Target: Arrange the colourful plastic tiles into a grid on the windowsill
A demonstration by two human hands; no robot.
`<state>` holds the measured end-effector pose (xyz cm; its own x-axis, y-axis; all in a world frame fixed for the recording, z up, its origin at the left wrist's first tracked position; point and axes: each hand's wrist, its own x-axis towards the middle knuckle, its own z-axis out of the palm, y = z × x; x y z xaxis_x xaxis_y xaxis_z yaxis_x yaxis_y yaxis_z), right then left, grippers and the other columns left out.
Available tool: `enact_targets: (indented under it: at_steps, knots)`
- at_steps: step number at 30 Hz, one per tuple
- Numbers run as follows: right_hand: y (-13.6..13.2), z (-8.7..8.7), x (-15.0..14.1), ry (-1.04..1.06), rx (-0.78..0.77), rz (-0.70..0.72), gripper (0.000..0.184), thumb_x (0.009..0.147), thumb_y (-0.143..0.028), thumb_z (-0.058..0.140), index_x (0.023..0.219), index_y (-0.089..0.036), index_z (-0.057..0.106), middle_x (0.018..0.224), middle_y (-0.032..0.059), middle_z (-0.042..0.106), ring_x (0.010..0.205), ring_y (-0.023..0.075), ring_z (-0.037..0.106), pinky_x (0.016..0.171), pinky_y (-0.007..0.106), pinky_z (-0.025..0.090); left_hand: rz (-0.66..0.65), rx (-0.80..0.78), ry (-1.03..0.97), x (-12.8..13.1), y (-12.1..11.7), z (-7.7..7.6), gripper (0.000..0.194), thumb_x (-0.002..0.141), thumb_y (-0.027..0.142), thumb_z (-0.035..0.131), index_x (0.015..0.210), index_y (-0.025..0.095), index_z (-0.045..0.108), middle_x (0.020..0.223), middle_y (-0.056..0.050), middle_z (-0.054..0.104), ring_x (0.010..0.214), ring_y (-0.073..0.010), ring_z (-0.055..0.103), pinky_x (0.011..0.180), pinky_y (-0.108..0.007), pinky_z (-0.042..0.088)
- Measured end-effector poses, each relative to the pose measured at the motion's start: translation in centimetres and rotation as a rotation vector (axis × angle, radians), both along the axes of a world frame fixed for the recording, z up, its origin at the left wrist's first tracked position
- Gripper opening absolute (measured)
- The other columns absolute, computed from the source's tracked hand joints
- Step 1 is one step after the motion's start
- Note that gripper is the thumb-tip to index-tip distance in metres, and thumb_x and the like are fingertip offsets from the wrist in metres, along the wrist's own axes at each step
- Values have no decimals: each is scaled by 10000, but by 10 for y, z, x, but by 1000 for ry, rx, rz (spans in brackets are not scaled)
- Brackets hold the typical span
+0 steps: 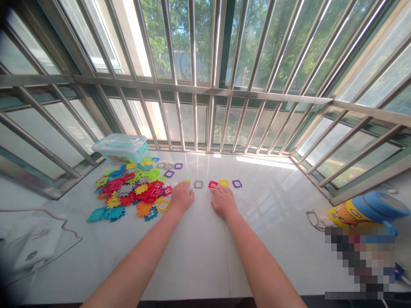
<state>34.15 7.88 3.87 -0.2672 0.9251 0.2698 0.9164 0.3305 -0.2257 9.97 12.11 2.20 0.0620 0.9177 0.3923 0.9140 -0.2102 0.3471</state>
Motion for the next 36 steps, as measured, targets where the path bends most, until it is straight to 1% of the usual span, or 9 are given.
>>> enact_targets:
  at_steps: [3,6,14,17,20,22,25,32,36]
  knots:
    - [1,0,1,10,-24,19,491,1000,-328,537,1489,-291,563,1556,64,573,1476,252,450,1259,489,251,-2,-10,11,0,0,1,345,924,265,557,1254,195,625,1304,-138,688,1266,-299,582,1136,-457,365]
    - [1,-1,2,9,-44,25,519,1006,-336,528,1523,-289,528,1574,75,557,1500,252,432,1266,515,242,-6,-31,17,0,-1,3,341,926,265,550,1252,205,627,1290,-132,692,1243,-293,588,1123,-446,375]
    - [0,0,1,-36,-29,40,552,1009,-351,517,1556,-279,516,1602,89,524,1578,281,313,1290,564,171,-12,-57,21,0,-3,7,359,923,248,556,1272,216,635,1306,-129,676,1256,-295,576,1119,-448,383]
    - [-2,3,1,-39,-20,22,547,999,-373,540,1538,-282,546,1590,96,526,1536,293,366,1294,538,164,-7,-45,23,0,-3,8,354,921,250,563,1266,218,635,1326,-130,660,1280,-298,559,1130,-446,379]
    - [-3,5,0,-36,-5,12,534,986,-383,561,1509,-278,582,1530,104,567,1434,288,467,1285,498,195,26,-14,27,1,-4,8,323,921,261,564,1232,212,639,1326,-134,647,1281,-303,551,1128,-454,385]
    - [-3,6,0,-31,6,13,526,983,-377,562,1497,-274,593,1498,107,587,1396,284,493,1276,486,213,58,-11,32,1,-4,8,302,924,270,561,1208,208,642,1300,-138,648,1258,-309,558,1113,-464,395]
    - [-2,4,1,-20,11,23,532,971,-360,573,1494,-266,593,1492,107,598,1407,284,486,1273,490,214,73,-25,40,2,-5,9,289,931,271,552,1197,202,641,1278,-144,652,1248,-311,561,1098,-467,401]
    - [1,-2,2,-14,-11,40,547,976,-345,555,1515,-258,568,1547,85,579,1515,279,397,1280,517,195,63,-39,40,3,-5,11,264,940,268,549,1183,215,636,1264,-132,664,1247,-307,563,1096,-462,402]
    - [1,-3,3,-8,-18,39,550,981,-343,538,1524,-262,557,1563,74,570,1534,276,380,1283,524,190,69,-34,42,2,-5,10,273,943,279,548,1193,210,634,1294,-138,659,1263,-311,554,1105,-466,399]
